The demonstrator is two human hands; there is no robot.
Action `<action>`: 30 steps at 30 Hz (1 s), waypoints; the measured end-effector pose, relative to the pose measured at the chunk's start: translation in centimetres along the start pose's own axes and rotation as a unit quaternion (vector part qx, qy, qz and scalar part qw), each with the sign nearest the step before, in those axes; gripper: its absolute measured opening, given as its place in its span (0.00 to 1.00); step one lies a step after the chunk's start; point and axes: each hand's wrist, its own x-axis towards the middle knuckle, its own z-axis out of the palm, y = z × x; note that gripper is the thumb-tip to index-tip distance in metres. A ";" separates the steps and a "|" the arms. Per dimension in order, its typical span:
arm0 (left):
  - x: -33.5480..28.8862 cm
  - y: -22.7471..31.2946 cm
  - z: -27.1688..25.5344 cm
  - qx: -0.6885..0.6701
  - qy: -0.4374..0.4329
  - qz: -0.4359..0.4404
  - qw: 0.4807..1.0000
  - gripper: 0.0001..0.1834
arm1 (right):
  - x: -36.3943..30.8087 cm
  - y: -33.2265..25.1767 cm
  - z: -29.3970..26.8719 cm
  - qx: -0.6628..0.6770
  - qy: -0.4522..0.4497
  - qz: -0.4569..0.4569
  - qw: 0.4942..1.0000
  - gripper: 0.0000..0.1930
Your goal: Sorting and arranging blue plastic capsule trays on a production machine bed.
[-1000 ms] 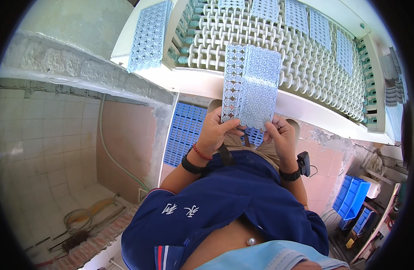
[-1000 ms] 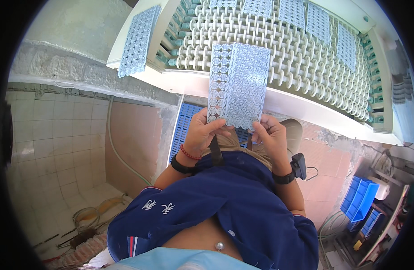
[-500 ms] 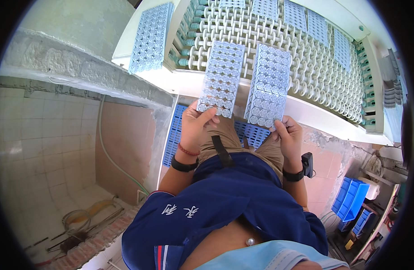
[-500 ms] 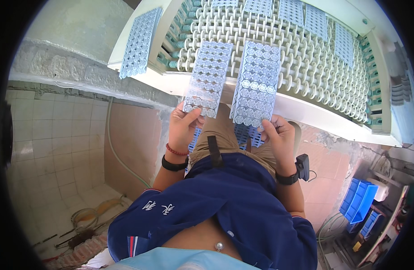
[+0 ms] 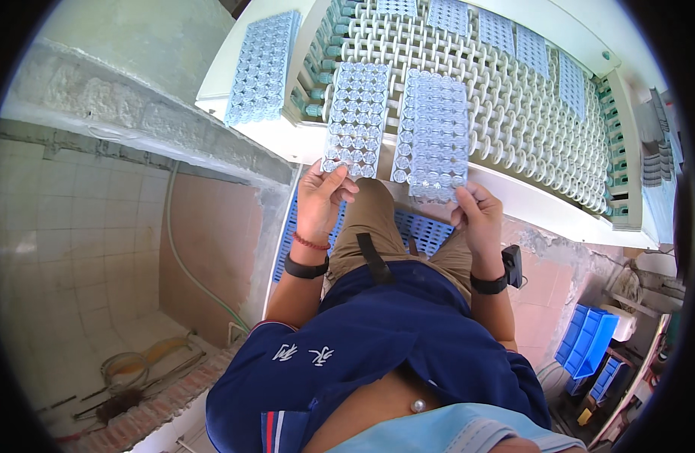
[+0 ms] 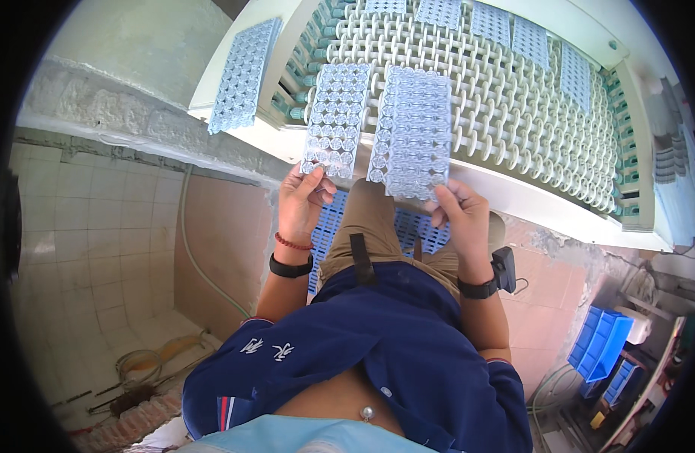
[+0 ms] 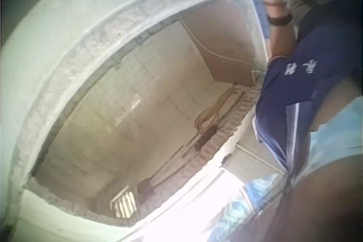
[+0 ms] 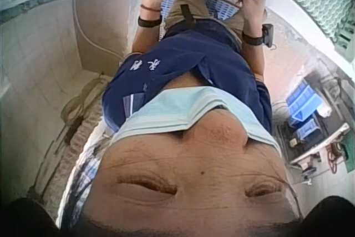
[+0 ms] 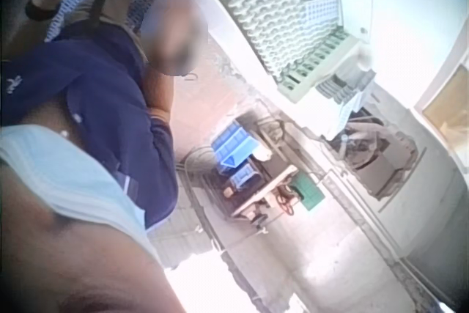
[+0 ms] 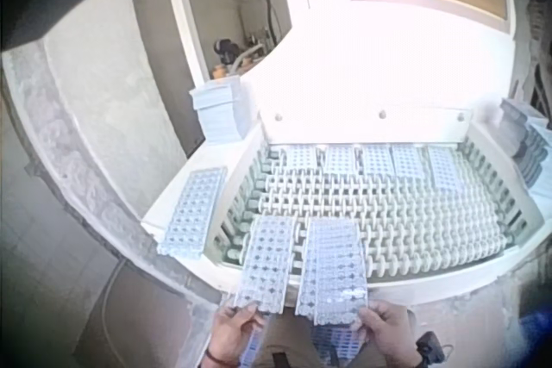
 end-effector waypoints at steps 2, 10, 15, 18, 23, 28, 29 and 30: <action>0.0 0.0 -0.1 0.004 0.004 -0.005 1.000 0.09 | -0.4 -0.2 -1.1 -0.013 0.058 -0.030 0.998 0.09; -0.1 0.9 -0.4 0.006 0.038 0.008 0.999 0.14 | 0.3 0.1 -4.8 0.008 0.085 -0.058 0.995 0.11; 1.0 4.6 -2.5 -0.026 0.142 0.078 0.986 0.25 | -0.3 0.3 -6.3 -0.027 0.169 -0.046 0.984 0.16; 2.2 8.5 -2.9 -0.040 0.090 0.129 0.987 0.32 | -0.6 0.8 -7.9 0.011 0.162 -0.100 0.982 0.14; 3.8 13.0 -2.2 -0.049 0.075 0.124 0.988 0.29 | -0.9 0.1 -6.8 0.024 0.144 -0.116 0.982 0.10; 3.7 12.4 -1.7 0.032 0.070 0.150 0.986 0.14 | -1.5 -0.1 -6.2 0.006 0.147 -0.125 0.981 0.08; 3.5 11.9 -1.6 0.045 0.068 0.171 0.982 0.13 | -1.7 -0.3 -5.9 0.005 0.155 -0.125 0.980 0.08; 3.0 11.4 -1.5 0.049 0.057 0.185 0.980 0.11 | -1.9 -0.8 -5.5 -0.009 0.157 -0.123 0.980 0.09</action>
